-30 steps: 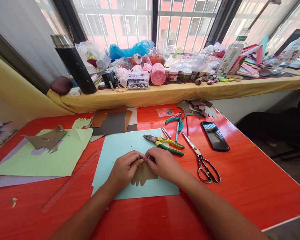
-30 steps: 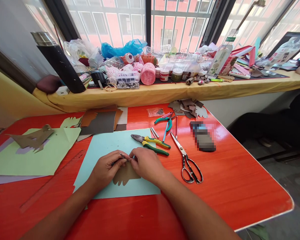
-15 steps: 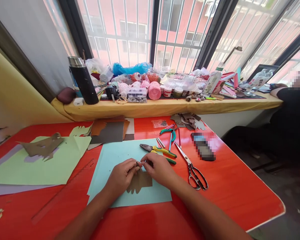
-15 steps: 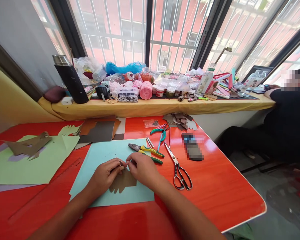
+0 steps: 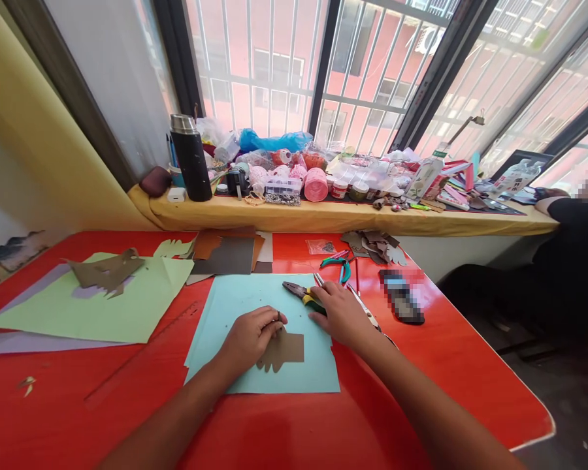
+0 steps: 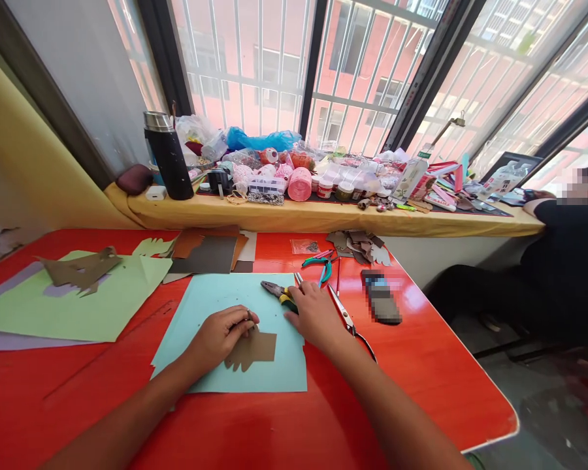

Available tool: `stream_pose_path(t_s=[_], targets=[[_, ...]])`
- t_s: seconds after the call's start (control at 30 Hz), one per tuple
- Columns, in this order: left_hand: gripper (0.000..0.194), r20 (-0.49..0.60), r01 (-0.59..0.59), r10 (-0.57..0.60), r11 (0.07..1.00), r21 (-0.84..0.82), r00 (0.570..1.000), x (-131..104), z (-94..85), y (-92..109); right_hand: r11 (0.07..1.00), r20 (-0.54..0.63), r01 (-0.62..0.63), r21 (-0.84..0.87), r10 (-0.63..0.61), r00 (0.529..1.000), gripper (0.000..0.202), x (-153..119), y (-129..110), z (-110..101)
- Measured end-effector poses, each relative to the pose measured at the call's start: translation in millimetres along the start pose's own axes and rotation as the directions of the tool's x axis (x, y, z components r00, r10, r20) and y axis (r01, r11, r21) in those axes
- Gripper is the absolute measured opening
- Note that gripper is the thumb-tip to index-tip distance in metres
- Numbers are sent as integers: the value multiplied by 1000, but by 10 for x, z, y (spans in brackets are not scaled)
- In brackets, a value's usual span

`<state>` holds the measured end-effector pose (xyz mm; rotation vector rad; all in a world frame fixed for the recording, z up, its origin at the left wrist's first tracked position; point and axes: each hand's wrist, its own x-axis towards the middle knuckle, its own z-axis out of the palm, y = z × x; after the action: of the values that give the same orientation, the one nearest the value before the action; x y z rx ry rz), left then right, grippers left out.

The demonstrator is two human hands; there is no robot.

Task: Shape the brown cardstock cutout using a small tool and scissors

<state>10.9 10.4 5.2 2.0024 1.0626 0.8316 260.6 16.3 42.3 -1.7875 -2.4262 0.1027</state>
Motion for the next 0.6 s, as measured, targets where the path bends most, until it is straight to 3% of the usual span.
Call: stream_pose_path(t_s=[0.13, 0.47, 0.53, 0.6], targets=[[28, -10, -7, 7, 1000, 0, 1000, 0, -3, 14, 1000, 36, -11, -5, 11, 999, 42, 85, 11, 24], [26, 4, -9, 9, 1000, 2, 1000, -3, -11, 17, 955, 21, -99, 280, 97, 995, 40, 187, 39, 89], [26, 6, -5, 5, 1000, -6, 1000, -4, -11, 20, 896, 43, -148, 419, 143, 989, 38, 163, 42, 48], [26, 7, -1, 1, 1000, -19, 1000, -5, -10, 19, 731, 92, -206, 650, 193, 977, 38, 110, 35, -21]])
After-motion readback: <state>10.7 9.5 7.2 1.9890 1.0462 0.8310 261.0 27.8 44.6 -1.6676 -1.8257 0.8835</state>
